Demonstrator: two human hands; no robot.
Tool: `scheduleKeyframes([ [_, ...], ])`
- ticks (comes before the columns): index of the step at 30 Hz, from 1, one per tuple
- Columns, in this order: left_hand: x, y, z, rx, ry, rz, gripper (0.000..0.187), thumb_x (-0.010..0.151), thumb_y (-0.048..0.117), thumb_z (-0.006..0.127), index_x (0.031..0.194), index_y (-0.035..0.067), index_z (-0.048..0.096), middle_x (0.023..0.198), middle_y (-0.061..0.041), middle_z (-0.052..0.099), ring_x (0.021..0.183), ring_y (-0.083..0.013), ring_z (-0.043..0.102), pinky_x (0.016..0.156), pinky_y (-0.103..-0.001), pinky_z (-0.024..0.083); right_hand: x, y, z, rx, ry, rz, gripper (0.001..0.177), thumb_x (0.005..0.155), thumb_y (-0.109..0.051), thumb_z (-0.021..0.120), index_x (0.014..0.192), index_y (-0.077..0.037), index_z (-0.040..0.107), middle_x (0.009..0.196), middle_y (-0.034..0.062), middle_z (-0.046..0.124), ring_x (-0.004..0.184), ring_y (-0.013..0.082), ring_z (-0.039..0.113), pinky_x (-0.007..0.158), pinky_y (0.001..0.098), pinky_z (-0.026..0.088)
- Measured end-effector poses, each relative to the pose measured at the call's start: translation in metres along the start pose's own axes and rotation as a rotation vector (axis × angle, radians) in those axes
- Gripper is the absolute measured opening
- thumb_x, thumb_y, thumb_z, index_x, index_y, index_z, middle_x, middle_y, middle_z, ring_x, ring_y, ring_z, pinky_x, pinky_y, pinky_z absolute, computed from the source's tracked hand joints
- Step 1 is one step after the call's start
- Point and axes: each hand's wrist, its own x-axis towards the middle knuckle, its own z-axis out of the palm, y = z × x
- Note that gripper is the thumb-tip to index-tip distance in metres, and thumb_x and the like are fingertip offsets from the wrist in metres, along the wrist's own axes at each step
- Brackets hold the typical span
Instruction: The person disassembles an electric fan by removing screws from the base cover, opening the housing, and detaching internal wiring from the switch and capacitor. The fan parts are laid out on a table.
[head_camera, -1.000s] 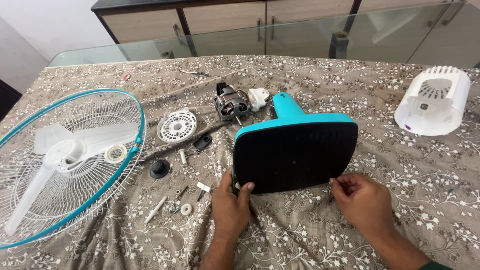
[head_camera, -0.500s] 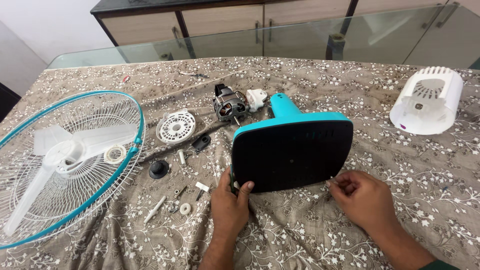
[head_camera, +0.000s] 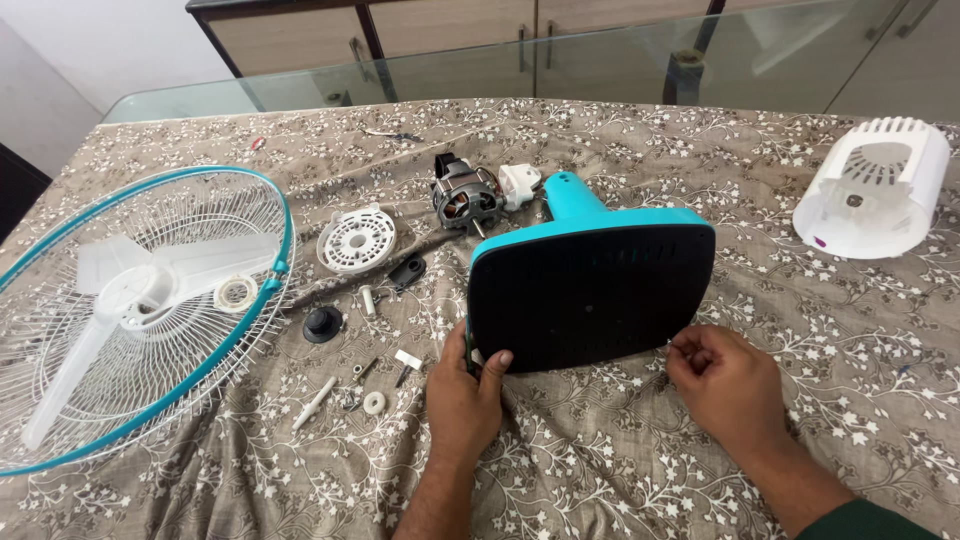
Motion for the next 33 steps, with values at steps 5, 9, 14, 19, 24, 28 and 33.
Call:
scheduleKeyframes([
  [5,0.001,0.001,0.002,-0.011,-0.010,-0.037,0.063,0.085,0.026,0.074,0.144,0.016,0.052,0.100,-0.006,0.081,0.090,-0.0194,0.079,0.079,-0.037,0.064,0.000,-0.007,-0.002,0.066,0.011,0.114,0.021,0.080,-0.017,0.081,0.091,-0.001,0.072,0.078,0.0094,0.076,0.064,0.0146,0.073,0.056,0.0291,0.060],
  [9,0.001,0.000,0.002,-0.011,-0.007,-0.030,0.062,0.085,0.025,0.075,0.143,0.015,0.053,0.100,-0.006,0.081,0.090,-0.0199,0.079,0.080,-0.037,0.063,0.001,-0.013,-0.003,0.028,-0.044,0.237,0.020,0.085,-0.021,0.082,0.087,-0.003,0.074,0.072,0.0098,0.076,0.059,0.0149,0.073,0.054,0.0300,0.059],
  [14,0.001,0.000,0.001,-0.012,0.002,-0.005,0.062,0.085,0.024,0.075,0.142,0.014,0.053,0.100,-0.006,0.081,0.090,-0.0201,0.079,0.079,-0.037,0.063,0.002,-0.008,-0.002,0.057,0.004,0.096,0.015,0.084,-0.016,0.079,0.090,-0.002,0.075,0.075,0.0086,0.076,0.060,0.0131,0.073,0.054,0.0283,0.059],
  [19,0.000,0.003,0.000,-0.042,0.002,0.008,0.058,0.086,0.023,0.075,0.140,0.013,0.055,0.098,-0.006,0.081,0.089,-0.0202,0.080,0.078,-0.036,0.062,0.002,-0.010,-0.003,0.093,0.032,0.073,0.020,0.079,-0.012,0.080,0.093,0.000,0.072,0.076,0.0087,0.075,0.061,0.0128,0.072,0.054,0.0290,0.059],
  [24,0.000,0.004,0.000,-0.052,0.016,0.044,0.059,0.085,0.022,0.076,0.139,0.012,0.055,0.099,-0.007,0.081,0.090,-0.0205,0.079,0.078,-0.036,0.062,0.003,-0.014,-0.003,0.067,-0.046,0.232,0.021,0.079,-0.017,0.084,0.087,-0.002,0.072,0.071,0.0074,0.075,0.056,0.0139,0.071,0.050,0.0305,0.057],
  [28,-0.001,0.006,-0.002,-0.065,0.007,0.046,0.057,0.086,0.022,0.076,0.139,0.011,0.055,0.097,-0.007,0.081,0.087,-0.0205,0.080,0.076,-0.037,0.063,0.000,-0.008,-0.001,0.030,-0.043,0.166,0.017,0.085,-0.018,0.080,0.090,-0.003,0.073,0.070,0.0077,0.075,0.056,0.0135,0.071,0.049,0.0288,0.057],
  [33,0.000,0.007,-0.001,-0.024,-0.028,-0.077,0.060,0.086,0.022,0.075,0.141,0.016,0.054,0.096,-0.005,0.081,0.085,-0.0193,0.079,0.076,-0.036,0.064,0.000,0.002,0.002,0.052,-0.027,0.036,0.014,0.085,-0.011,0.076,0.095,-0.003,0.072,0.077,0.0081,0.075,0.060,0.0132,0.073,0.050,0.0252,0.060],
])
